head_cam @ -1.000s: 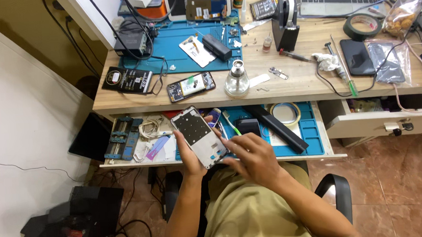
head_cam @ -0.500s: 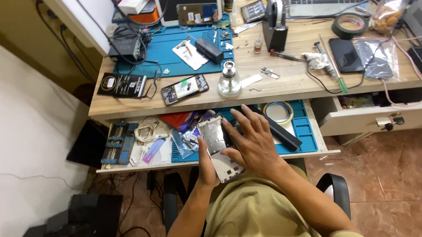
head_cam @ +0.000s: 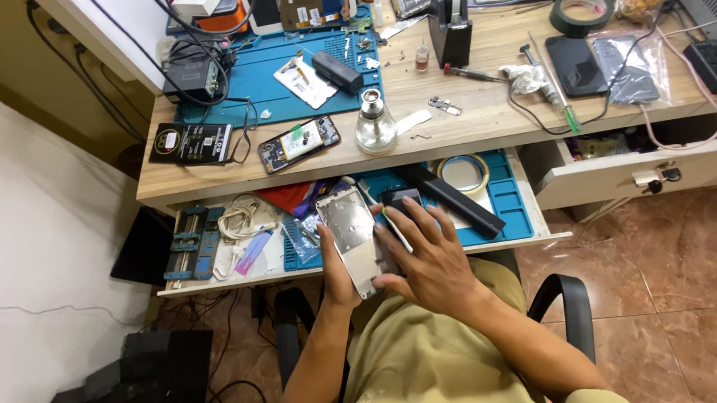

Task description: The person cleans the back of a disassembled smartphone using a cotton swab. They hold the phone in their left hand and wipe the surface with the swab in their right hand, focusing on the edges and corners of the device.

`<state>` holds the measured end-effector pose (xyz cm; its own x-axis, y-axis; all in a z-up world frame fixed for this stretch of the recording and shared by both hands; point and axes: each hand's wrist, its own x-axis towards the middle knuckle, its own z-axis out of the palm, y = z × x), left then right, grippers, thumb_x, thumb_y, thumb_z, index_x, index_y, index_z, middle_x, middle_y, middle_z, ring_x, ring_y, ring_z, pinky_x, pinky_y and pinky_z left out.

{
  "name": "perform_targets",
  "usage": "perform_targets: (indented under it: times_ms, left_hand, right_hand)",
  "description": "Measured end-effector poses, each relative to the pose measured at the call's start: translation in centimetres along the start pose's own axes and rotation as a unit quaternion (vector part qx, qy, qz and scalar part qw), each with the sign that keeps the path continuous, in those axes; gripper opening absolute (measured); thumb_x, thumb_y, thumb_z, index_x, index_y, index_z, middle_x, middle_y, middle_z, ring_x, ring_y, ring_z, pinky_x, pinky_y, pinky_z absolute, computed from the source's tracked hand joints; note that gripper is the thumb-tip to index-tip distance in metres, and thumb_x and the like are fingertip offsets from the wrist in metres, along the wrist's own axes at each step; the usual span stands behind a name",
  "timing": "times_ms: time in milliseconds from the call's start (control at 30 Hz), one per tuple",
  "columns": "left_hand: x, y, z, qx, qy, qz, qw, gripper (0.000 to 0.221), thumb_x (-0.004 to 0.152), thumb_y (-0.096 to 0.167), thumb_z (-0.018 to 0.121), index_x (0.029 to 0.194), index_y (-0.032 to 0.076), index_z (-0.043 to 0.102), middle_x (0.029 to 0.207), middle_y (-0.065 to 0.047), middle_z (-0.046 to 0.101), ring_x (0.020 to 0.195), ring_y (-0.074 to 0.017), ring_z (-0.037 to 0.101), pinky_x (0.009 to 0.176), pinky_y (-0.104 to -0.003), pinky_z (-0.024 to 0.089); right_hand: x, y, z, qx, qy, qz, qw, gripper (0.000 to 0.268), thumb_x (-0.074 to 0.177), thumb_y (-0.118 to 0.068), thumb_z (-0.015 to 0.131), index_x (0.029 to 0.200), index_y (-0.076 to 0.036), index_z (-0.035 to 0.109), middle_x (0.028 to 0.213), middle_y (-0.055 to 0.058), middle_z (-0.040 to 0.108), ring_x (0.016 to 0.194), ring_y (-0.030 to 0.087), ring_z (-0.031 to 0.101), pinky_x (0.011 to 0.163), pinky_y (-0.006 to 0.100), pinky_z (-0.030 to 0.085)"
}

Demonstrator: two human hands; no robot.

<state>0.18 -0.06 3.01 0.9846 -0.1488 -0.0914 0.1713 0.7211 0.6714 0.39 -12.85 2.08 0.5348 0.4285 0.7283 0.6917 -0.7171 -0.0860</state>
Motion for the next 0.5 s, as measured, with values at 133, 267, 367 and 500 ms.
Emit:
perform_targets:
  times_ms: [133,267,367,500]
  left_hand:
    - [0.3,0.0,0.2,-0.009,0.036,-0.033,0.999,0.085,0.076,0.076,0.033,0.116,0.005,0.057,0.066,-0.004,0.057,0.048,-0.0114,0.048,0.053,-0.022,0.045]
    - [1.1,-0.4,-1.2,0.005,0.050,-0.017,0.999,0.078,0.080,0.071,0.034,0.115,0.005,0.058,0.084,-0.009,0.063,0.056,-0.0150,0.053,0.057,-0.026,0.048]
    - [2.0,-1.0,-2.9,-0.010,0.047,0.024,0.999,0.079,0.080,0.071,0.034,0.117,0.005,0.054,0.096,-0.015,0.062,0.064,-0.0204,0.058,0.059,-0.030,0.049]
    - [1.6,0.7,-1.5,-0.031,0.205,0.122,0.971,0.067,0.083,0.061,0.040,0.124,0.009,0.052,0.106,-0.010,0.064,0.081,-0.0241,0.065,0.086,-0.036,0.049]
  right_hand:
    - [1.0,1.1,0.7,-0.020,0.001,0.004,1.000,0.065,0.087,-0.061,0.035,0.119,-0.008,0.054,0.123,0.015,0.049,0.122,0.036,0.042,0.098,0.047,0.028]
    - [1.5,1.1,0.5,0.015,0.008,0.014,1.000,0.062,0.087,-0.059,0.038,0.115,-0.007,0.056,0.120,0.017,0.050,0.120,0.038,0.043,0.097,0.048,0.029]
    - [0.6,2.1,0.5,0.089,0.009,-0.001,0.996,0.054,0.083,-0.056,0.047,0.108,-0.010,0.061,0.118,0.015,0.053,0.118,0.038,0.046,0.095,0.047,0.032]
    - [-2.3,9.0,1.3,0.186,0.054,0.107,0.975,0.018,0.077,-0.006,0.068,0.092,-0.016,0.066,0.104,0.005,0.062,0.097,0.028,0.061,0.083,0.037,0.046]
